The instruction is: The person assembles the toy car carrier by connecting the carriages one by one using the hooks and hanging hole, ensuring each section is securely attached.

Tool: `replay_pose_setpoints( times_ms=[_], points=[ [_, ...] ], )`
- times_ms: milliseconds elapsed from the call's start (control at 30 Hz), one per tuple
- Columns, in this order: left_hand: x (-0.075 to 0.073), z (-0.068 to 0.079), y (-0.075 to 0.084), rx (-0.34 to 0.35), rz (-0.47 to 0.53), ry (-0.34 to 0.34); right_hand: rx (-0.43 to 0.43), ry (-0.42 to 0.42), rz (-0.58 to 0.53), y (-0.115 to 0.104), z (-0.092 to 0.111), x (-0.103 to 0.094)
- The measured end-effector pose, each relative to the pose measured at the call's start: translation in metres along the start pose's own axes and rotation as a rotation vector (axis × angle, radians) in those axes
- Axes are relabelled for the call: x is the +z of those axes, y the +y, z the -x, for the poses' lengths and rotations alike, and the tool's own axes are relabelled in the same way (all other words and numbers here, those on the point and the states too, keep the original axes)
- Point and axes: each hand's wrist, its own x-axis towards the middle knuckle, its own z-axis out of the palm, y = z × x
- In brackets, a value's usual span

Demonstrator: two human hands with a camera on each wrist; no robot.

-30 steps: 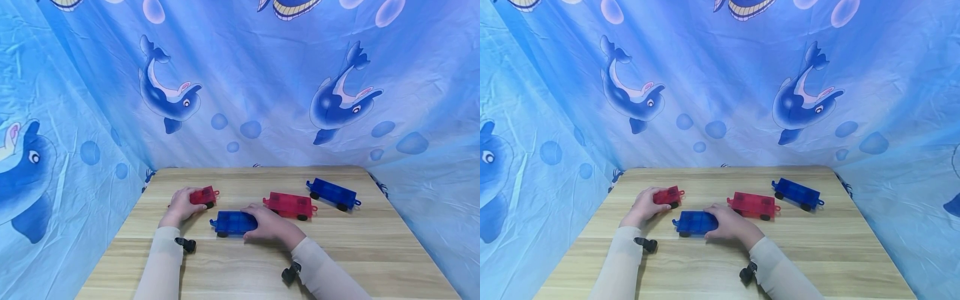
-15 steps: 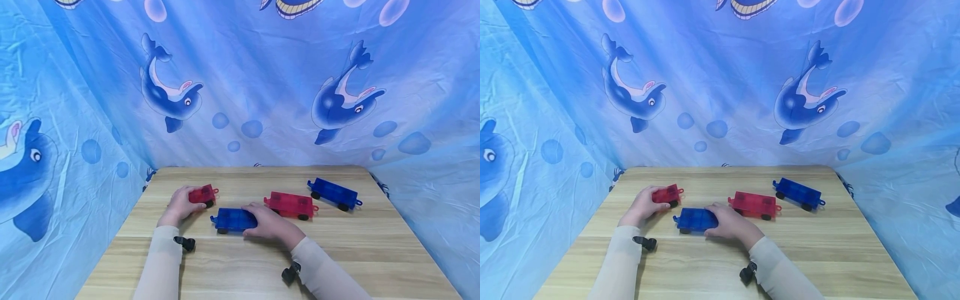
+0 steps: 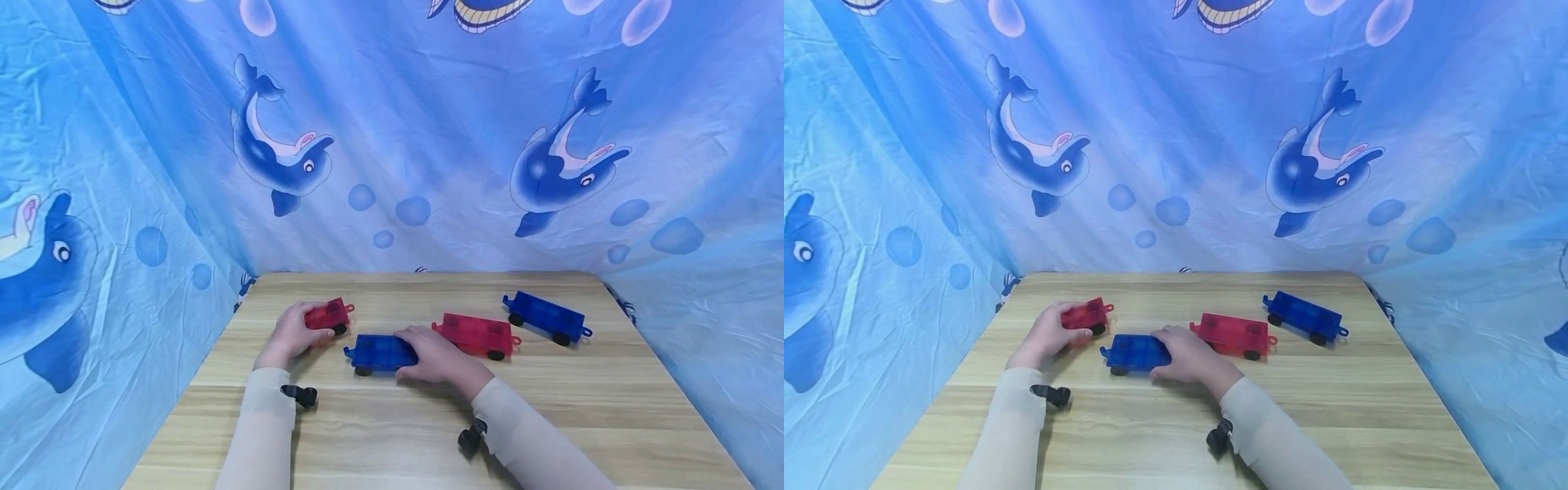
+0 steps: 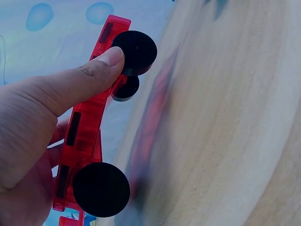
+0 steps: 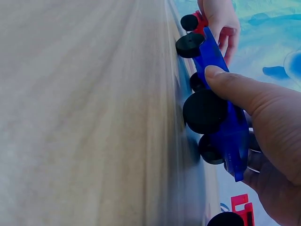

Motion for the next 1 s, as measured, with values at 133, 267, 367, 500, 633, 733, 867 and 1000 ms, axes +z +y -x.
replay_pose_setpoints(
  times_ms=[133,267,367,500,633,733,867,1000],
  points=[
    [-0.002,0.000,-0.002,0.002,0.005,0.006,0.016,-0.015,-0.002,0.000,-0.004,-0.003],
    [-0.004,-0.001,-0.002,0.007,0.005,0.014,0.011,-0.013,0.014,0.002,-0.010,-0.004],
    [-0.006,-0.002,-0.002,0.013,-0.002,0.017,0.004,-0.007,0.024,0.003,-0.015,-0.005],
    [-0.007,-0.001,-0.002,0.014,-0.010,0.019,0.007,-0.011,0.033,0.004,-0.019,-0.007],
    [-0.006,-0.001,-0.002,0.008,-0.002,0.016,0.016,-0.014,0.070,0.007,-0.024,-0.008],
    [-0.005,-0.001,-0.002,-0.001,0.003,0.012,0.020,-0.017,0.093,0.009,-0.026,-0.009],
    [-0.005,-0.001,0.000,0.004,0.008,0.013,0.019,-0.016,0.105,0.013,-0.030,-0.010],
    [-0.005,-0.001,0.001,0.017,0.021,0.011,0.011,-0.007,0.108,0.017,-0.035,-0.011]
  ],
)
